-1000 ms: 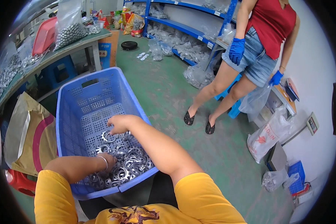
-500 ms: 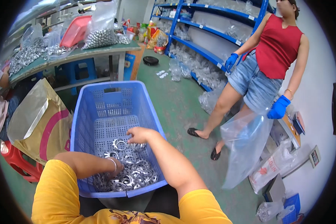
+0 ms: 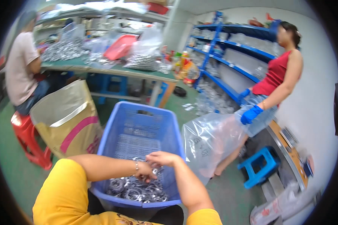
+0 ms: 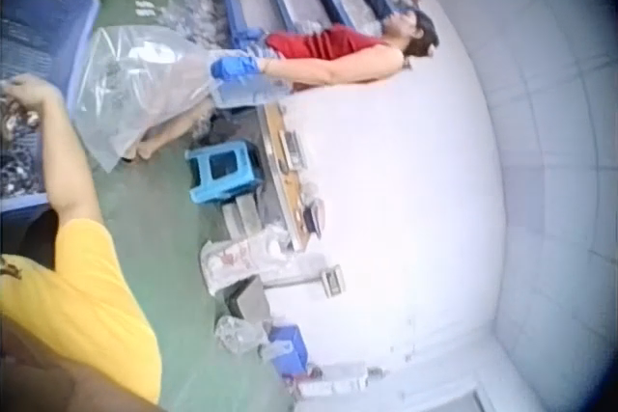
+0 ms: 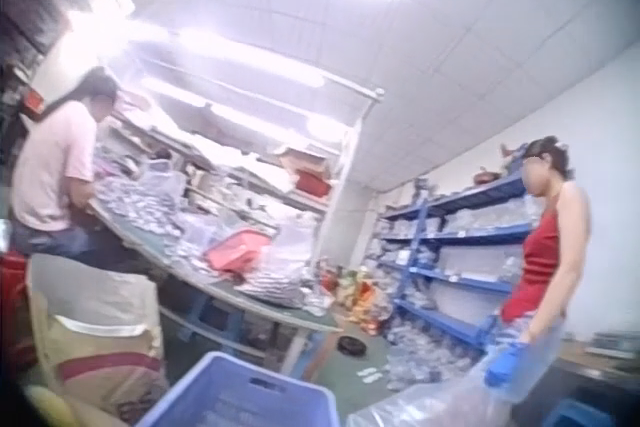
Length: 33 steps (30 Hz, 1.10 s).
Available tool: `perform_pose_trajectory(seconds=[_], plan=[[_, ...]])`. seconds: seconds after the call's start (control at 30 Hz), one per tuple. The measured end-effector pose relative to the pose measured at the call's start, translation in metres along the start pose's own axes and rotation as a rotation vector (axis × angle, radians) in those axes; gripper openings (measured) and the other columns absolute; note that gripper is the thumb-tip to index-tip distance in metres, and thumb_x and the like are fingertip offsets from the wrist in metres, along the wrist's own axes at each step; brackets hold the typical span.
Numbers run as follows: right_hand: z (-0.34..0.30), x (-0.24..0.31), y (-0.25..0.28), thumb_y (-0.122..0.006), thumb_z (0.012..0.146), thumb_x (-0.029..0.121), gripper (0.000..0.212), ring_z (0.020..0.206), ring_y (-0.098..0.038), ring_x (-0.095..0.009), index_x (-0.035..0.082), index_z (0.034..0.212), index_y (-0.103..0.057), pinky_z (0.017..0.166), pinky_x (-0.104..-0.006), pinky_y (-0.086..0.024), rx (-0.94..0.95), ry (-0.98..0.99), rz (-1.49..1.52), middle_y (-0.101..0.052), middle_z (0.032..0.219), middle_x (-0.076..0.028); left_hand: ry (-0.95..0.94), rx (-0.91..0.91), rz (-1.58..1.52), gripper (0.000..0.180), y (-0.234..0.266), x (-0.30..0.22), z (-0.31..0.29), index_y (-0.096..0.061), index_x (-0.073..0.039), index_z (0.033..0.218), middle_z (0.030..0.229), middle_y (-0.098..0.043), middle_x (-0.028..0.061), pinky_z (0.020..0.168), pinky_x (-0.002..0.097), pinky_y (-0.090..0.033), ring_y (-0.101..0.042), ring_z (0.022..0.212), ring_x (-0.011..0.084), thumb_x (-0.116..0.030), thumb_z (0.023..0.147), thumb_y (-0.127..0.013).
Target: The person sorts circular metal components by picking them one at a time from a blue plastic basket and placing them into a paper bag.
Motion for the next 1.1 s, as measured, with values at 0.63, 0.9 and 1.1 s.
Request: perform_pose_trajectory(seconds=[0.63,0.9,1.1], plan=[[-0.026,0.035,0.033,-0.058,0.078,0.005,0.037,0.076,-0.058,-0.018,-0.001,0.113,-0.047,0.069,-0.0333,-0.051,-0.208,0.468,0.510,-0.058,0.096,-0.008,-0.379,-0.335,0.588,0.076,0.053,-0.020,-0.041,-0.039,0.002,0.120,0.104,-0.056,0.0198,0.080,0.0364,-0.044,-0.057,0.089,0.0279,-0.024,0.060,-0.077],[-0.052,0.065,0.018,-0.053,0.084,0.014,0.031,0.082,-0.057,-0.015,-0.002,0.110,-0.049,0.077,-0.0312,-0.048,-0.071,0.645,0.661,-0.058,0.091,-0.007,-0.693,-0.282,-0.418,0.026,0.064,-0.058,-0.122,-0.051,0.003,0.104,0.085,-0.062,0.0104,0.067,0.0236,-0.052,-0.062,0.076,0.0147,-0.007,0.081,-0.057],[-0.059,0.076,0.022,-0.059,0.079,0.009,0.038,0.083,-0.055,-0.012,-0.003,0.114,-0.048,0.074,-0.0269,-0.045,-0.315,0.641,0.202,-0.057,0.095,-0.006,-0.703,-0.318,-0.348,0.028,0.077,-0.049,-0.115,-0.053,-0.003,0.106,0.076,-0.061,0.0059,0.060,0.0215,-0.050,-0.059,0.068,0.0105,-0.024,0.088,-0.048]])
Point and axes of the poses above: each hand's wrist, its own z-axis towards the middle knuckle, its own y-axis out of the back of the hand, x = y × z, the point moved 7 cm from there along z, towards the middle knuckle
